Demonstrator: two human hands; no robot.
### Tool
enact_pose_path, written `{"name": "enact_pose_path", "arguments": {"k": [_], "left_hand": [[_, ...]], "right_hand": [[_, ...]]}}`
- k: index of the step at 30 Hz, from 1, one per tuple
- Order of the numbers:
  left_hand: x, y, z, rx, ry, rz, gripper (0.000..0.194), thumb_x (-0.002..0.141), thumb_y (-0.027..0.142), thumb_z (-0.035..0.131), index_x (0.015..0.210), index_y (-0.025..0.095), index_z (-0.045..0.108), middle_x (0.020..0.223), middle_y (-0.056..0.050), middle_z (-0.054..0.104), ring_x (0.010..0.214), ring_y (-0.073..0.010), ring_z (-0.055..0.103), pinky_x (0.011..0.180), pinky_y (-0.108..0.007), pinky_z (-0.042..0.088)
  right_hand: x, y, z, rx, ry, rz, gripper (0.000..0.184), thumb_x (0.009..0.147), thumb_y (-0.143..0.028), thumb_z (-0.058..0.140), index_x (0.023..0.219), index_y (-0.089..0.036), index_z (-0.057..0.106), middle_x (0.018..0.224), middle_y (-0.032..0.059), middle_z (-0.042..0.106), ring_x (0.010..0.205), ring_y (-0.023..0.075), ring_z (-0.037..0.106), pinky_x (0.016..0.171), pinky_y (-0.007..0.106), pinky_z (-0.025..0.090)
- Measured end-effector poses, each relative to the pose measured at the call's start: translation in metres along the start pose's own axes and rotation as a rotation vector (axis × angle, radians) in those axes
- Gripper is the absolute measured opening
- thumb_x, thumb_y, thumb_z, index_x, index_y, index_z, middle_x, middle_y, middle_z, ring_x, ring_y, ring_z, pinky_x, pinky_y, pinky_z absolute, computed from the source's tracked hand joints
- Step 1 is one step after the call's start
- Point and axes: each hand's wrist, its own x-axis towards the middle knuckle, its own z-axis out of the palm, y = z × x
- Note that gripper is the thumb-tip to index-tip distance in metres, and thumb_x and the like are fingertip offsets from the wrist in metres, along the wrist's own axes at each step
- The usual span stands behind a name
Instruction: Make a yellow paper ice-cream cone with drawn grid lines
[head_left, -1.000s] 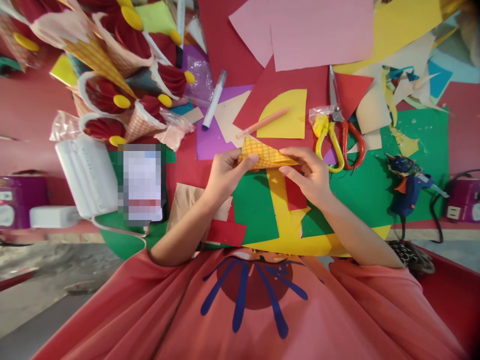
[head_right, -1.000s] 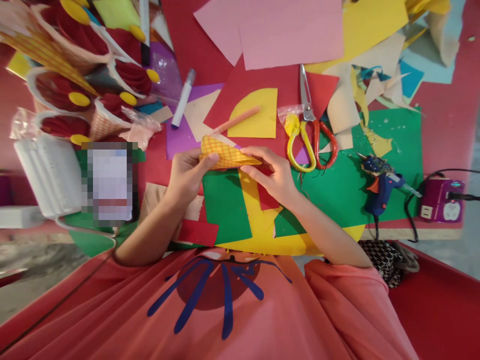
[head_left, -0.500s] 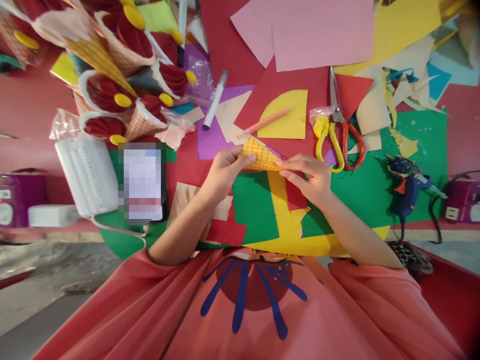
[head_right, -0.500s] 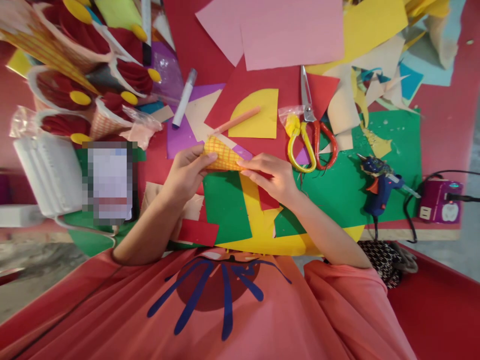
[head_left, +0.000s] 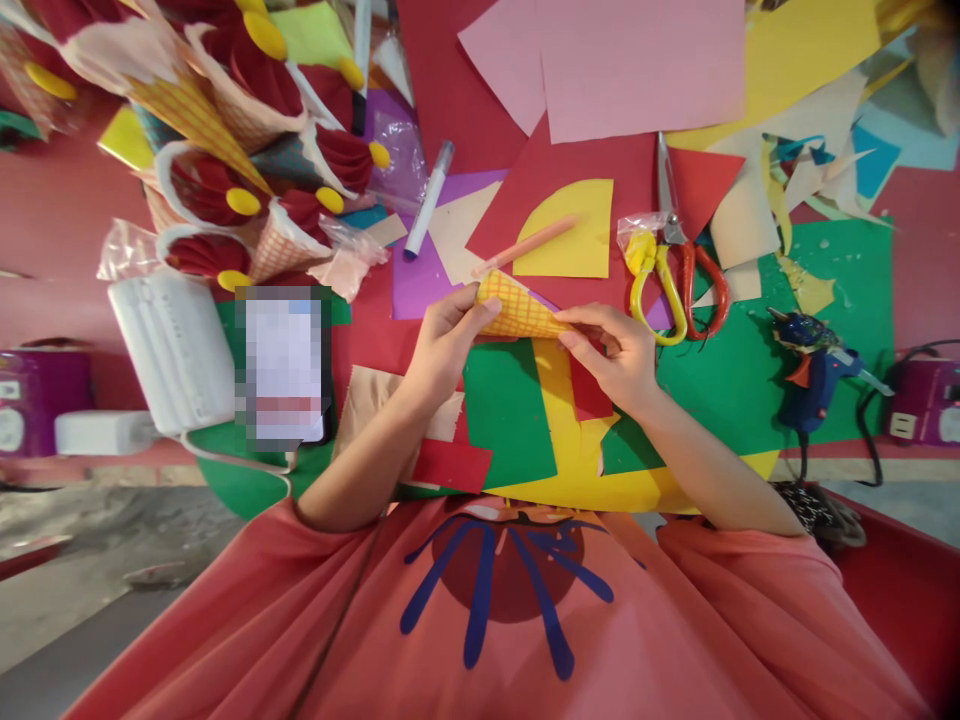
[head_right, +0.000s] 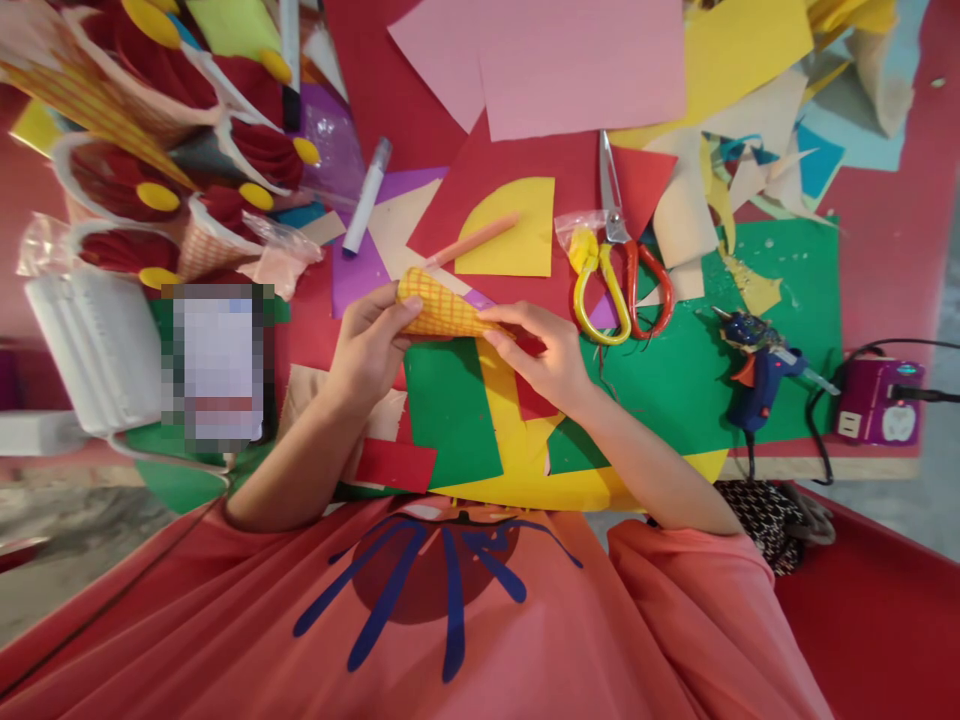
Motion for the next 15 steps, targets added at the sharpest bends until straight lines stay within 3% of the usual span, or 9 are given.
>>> {"name": "enact_pose_path", "arguments": {"k": [7, 15], "left_hand": [[0.000, -0.006, -0.005, 0.000, 0.062, 0.036, 0.028, 0.078, 0.041, 0.069, 0.066, 0.018, 0.058, 0.063, 0.002, 0.055, 0.070, -0.0154, 0.062, 0.068, -0.026, 0.051], [0.001, -0.012, -0.009, 0.017, 0.120, 0.076, 0.028, 0.079, 0.039, 0.070, 0.065, 0.018, 0.055, 0.067, 0.001, 0.055, 0.078, -0.0170, 0.064, 0.074, -0.027, 0.051]], "right_hand": [[0.002, -0.001, 0.000, -0.004, -0.008, -0.055, 0.014, 0.086, -0.019, 0.065, 0.097, -0.024, 0.072, 0.092, 0.0013, 0.076, 0.083, 0.0142, 0.071, 0.076, 0.029, 0.059], [0.001, 0.000, 0.001, 0.101, -0.023, 0.122, 0.013, 0.087, -0.024, 0.064, 0.097, -0.025, 0.072, 0.095, 0.0007, 0.074, 0.088, 0.0147, 0.070, 0.076, 0.029, 0.058]]}}
